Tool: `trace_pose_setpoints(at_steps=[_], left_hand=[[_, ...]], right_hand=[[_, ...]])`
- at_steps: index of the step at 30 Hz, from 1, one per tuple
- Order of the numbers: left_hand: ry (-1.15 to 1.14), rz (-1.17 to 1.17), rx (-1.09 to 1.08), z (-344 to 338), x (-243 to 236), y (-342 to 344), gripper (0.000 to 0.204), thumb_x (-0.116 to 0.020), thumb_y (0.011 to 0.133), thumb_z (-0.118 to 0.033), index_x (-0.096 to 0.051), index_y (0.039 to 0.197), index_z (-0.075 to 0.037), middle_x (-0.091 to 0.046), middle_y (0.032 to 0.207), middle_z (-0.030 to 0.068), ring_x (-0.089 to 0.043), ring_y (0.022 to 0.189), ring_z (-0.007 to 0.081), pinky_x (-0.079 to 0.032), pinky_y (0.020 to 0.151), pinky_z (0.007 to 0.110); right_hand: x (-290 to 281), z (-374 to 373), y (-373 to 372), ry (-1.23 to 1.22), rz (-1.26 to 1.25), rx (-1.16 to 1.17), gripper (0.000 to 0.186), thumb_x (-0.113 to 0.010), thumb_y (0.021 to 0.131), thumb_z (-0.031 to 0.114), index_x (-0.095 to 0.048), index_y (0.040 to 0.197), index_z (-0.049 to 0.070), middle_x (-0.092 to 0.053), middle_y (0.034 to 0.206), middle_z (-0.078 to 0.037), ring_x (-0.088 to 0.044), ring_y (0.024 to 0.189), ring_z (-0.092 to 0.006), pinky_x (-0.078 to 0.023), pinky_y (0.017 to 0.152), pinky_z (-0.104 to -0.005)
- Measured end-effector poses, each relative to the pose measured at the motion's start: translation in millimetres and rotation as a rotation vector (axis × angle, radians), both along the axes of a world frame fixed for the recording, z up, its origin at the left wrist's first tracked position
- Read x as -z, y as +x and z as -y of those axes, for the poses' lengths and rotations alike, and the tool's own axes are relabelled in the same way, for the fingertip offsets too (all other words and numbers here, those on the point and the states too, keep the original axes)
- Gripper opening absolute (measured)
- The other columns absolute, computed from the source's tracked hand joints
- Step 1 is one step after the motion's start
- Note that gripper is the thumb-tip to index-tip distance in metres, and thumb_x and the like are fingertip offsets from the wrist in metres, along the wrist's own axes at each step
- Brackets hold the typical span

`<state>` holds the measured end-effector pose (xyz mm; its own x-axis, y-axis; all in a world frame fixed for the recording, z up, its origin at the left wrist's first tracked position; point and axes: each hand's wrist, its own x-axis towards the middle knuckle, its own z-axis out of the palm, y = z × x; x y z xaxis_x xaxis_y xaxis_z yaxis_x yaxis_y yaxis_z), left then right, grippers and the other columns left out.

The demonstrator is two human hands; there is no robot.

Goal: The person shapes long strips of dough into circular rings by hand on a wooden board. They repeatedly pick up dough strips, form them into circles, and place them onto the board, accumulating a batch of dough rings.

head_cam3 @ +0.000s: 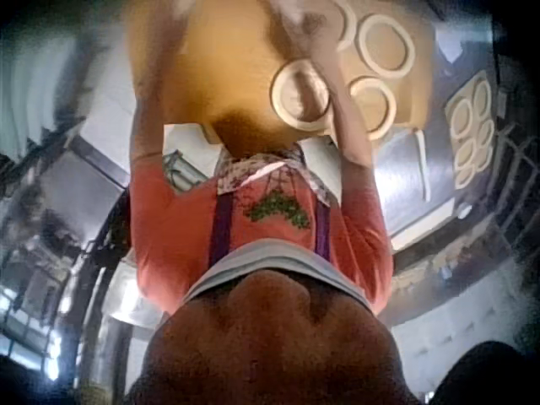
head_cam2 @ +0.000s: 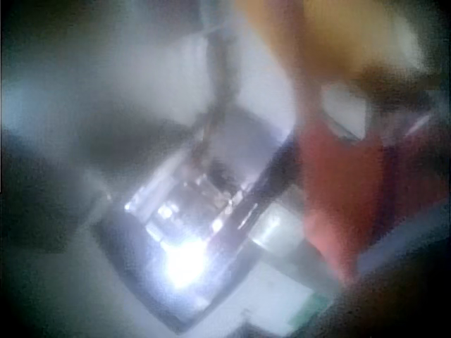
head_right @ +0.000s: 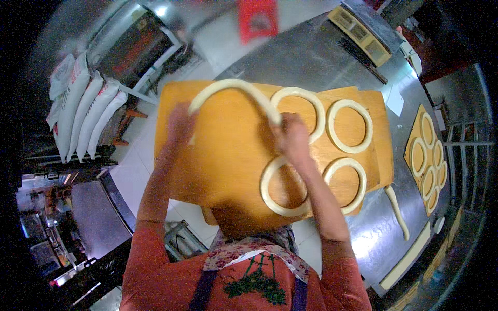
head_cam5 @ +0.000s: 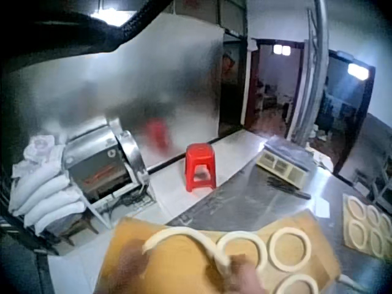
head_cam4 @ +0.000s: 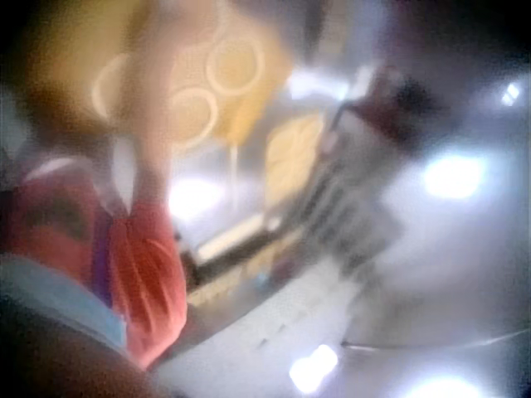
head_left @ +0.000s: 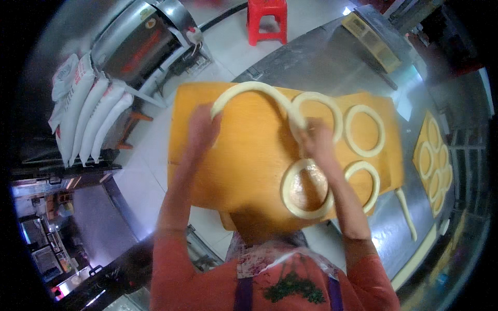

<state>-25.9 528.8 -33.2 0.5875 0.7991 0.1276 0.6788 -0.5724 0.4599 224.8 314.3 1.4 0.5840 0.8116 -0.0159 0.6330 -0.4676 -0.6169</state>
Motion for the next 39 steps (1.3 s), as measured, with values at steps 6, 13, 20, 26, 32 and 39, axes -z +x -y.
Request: trace_pose_setpoints(at_steps=[6, 13, 20, 26, 32, 39], left_hand=[[0.007, -0.023, -0.232, -9, 40, 5, 0.041, -0.065, 0.089, -0.028, -0.057, 0.121, -0.005, -0.06, 0.113, 0.0181, -0.063, 0.098, 0.0389, -0.051, 0.083, 0.047], [-0.129, 0.1, 0.04, -31, 47, 28, 0.047, -0.068, 0.088, -0.027, -0.056, 0.13, -0.009, -0.06, 0.118, 0.0202, -0.061, 0.105, 0.0411, -0.051, 0.09, 0.046], [-0.116, -0.016, 0.001, -27, 30, 43, 0.047, -0.069, 0.087, -0.027, -0.057, 0.13, -0.011, -0.061, 0.115, 0.0203, -0.06, 0.108, 0.0406, -0.051, 0.09, 0.048], [0.052, 0.034, 0.186, -50, 51, 53, 0.04, -0.066, 0.089, -0.023, -0.058, 0.125, -0.009, -0.059, 0.116, 0.0169, -0.062, 0.103, 0.0383, -0.052, 0.083, 0.048], [-0.011, 0.151, 0.416, -48, 38, 14, 0.037, -0.063, 0.083, -0.009, -0.063, 0.12, -0.008, -0.06, 0.117, 0.0141, -0.058, 0.114, 0.0336, -0.046, 0.098, 0.046], [0.062, -0.164, 1.038, -29, 2, -28, 0.034, -0.062, 0.074, -0.004, -0.066, 0.108, -0.007, -0.062, 0.118, 0.0126, -0.054, 0.123, 0.0332, -0.03, 0.117, 0.048]], right_hand=[[46, -57, -43, -0.162, 0.223, -0.104, 0.034, -0.068, 0.087, 0.028, -0.051, 0.102, 0.002, -0.063, 0.09, -0.025, -0.067, 0.073, -0.0411, -0.054, 0.063, -0.05], [78, -72, -14, -0.089, 0.214, -0.075, 0.032, -0.068, 0.087, 0.03, -0.058, 0.095, 0.001, -0.065, 0.079, -0.024, -0.067, 0.071, -0.0404, -0.054, 0.062, -0.0502], [51, -92, -5, -0.131, 0.338, -0.067, 0.035, -0.067, 0.088, 0.036, -0.061, 0.097, 0.003, -0.066, 0.09, -0.021, -0.068, 0.076, -0.0375, -0.054, 0.062, -0.0473], [78, -126, 13, -0.155, 0.381, -0.135, 0.036, -0.068, 0.087, 0.039, -0.064, 0.104, 0.008, -0.066, 0.102, -0.017, -0.067, 0.086, -0.0365, -0.054, 0.073, -0.0476], [34, -84, 10, -0.125, 0.232, -0.386, 0.03, -0.065, 0.086, 0.024, -0.063, 0.111, 0.008, -0.064, 0.11, -0.017, -0.067, 0.093, -0.0345, -0.056, 0.073, -0.0454], [30, -22, -8, -0.205, 0.122, -0.868, 0.034, -0.059, 0.082, 0.006, -0.061, 0.116, 0.01, -0.061, 0.123, -0.01, -0.067, 0.098, -0.0326, -0.057, 0.078, -0.0442]])
